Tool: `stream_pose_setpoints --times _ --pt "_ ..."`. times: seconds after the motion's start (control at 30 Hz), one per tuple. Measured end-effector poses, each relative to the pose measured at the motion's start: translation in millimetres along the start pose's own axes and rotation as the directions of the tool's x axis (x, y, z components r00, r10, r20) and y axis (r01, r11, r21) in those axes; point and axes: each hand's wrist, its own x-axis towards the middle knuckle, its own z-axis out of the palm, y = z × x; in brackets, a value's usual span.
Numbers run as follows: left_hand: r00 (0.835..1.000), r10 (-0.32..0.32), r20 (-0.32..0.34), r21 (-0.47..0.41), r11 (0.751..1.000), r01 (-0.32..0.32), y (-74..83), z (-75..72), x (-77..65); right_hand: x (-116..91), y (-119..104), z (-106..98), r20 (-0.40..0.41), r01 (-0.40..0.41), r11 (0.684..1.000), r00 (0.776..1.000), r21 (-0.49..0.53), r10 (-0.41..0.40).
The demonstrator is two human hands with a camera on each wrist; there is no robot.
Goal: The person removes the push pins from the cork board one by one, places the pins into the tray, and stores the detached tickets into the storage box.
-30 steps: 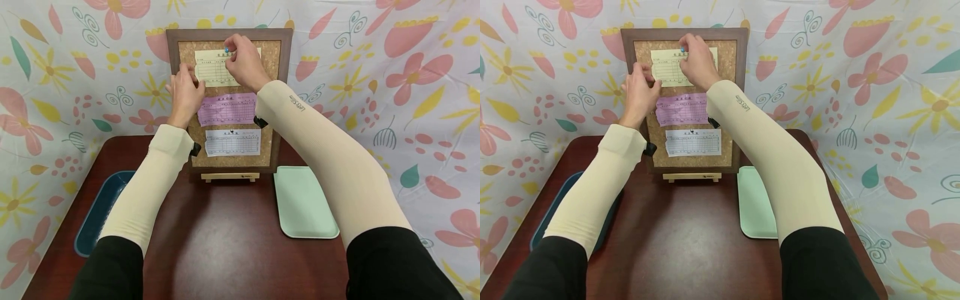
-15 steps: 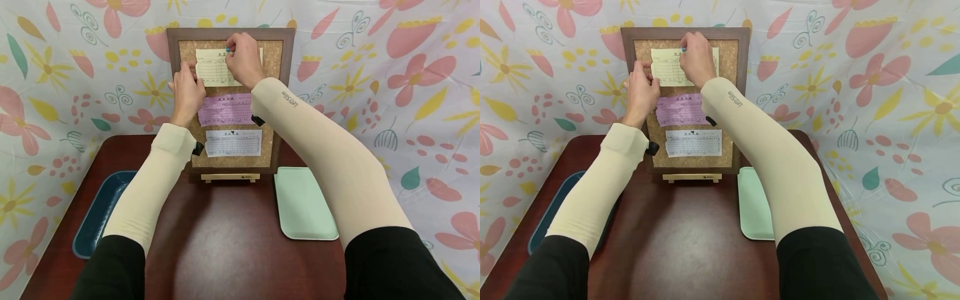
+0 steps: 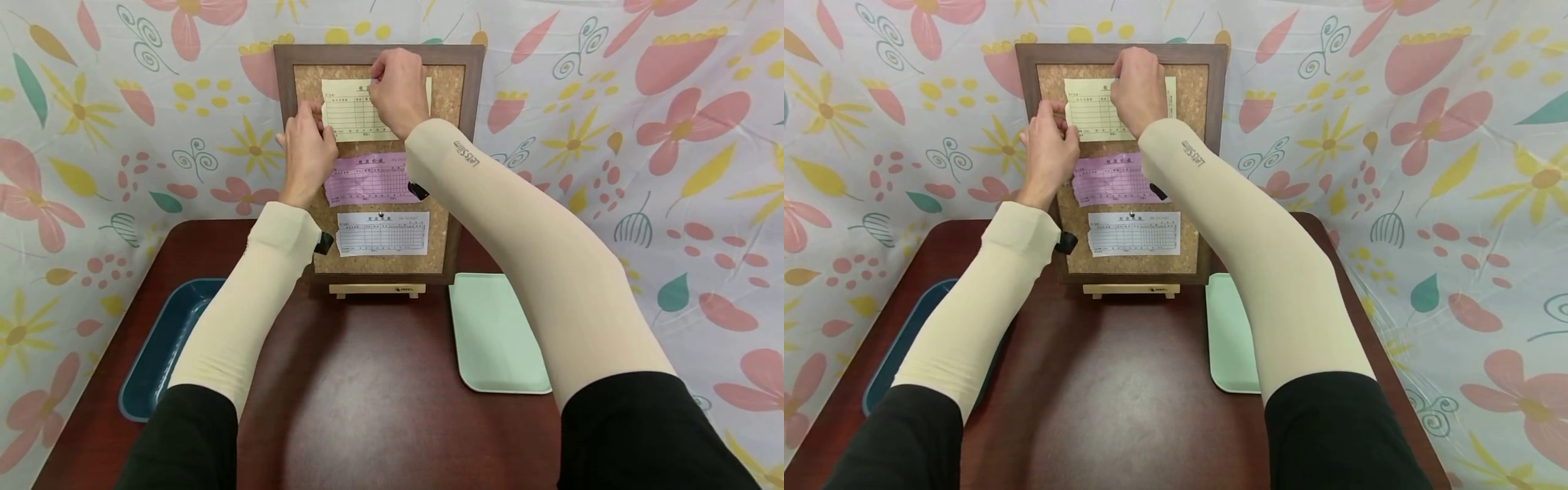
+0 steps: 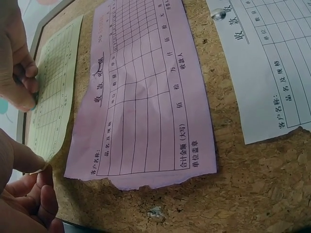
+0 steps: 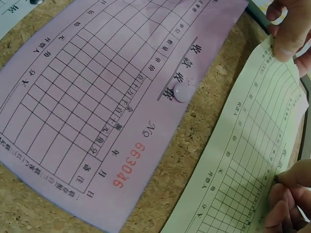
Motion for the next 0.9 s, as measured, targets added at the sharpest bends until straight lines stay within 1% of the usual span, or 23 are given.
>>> stream_pose_setpoints --times 0.13,0.33,0.4,0.63,0.9 --pt "1.000 0.011 0.003 -0.007 1.000 -0.011 -0.2 -0.2 -1.5 0.4 -3.2 -0.2 -0.011 -0.018 1.000 1.000 -0.010 0.018" --pt "0.999 0.048 -0.009 -0.029 0.998 -0.049 -2.6 0.5 -2.2 0.7 -9.6 -1.7 -0.018 -0.017 0.999 1.000 -0.046 0.016" --pt "0.999 0.052 -0.009 -0.034 0.998 -0.052 -2.8 0.6 -2.0 1.1 -9.8 -2.0 -0.019 -0.021 0.999 1.000 -0.049 0.020" --pt "0.999 0.036 -0.007 -0.030 0.999 -0.036 -1.8 1.6 -0.5 1.6 -2.5 0.6 -0.030 -0.017 0.999 0.999 -0.028 0.016" --pt "0.999 0.049 -0.008 -0.043 0.998 -0.049 -0.1 3.3 -1.1 -0.8 2.6 2.8 -0.055 0.020 0.999 0.998 -0.025 -0.021"
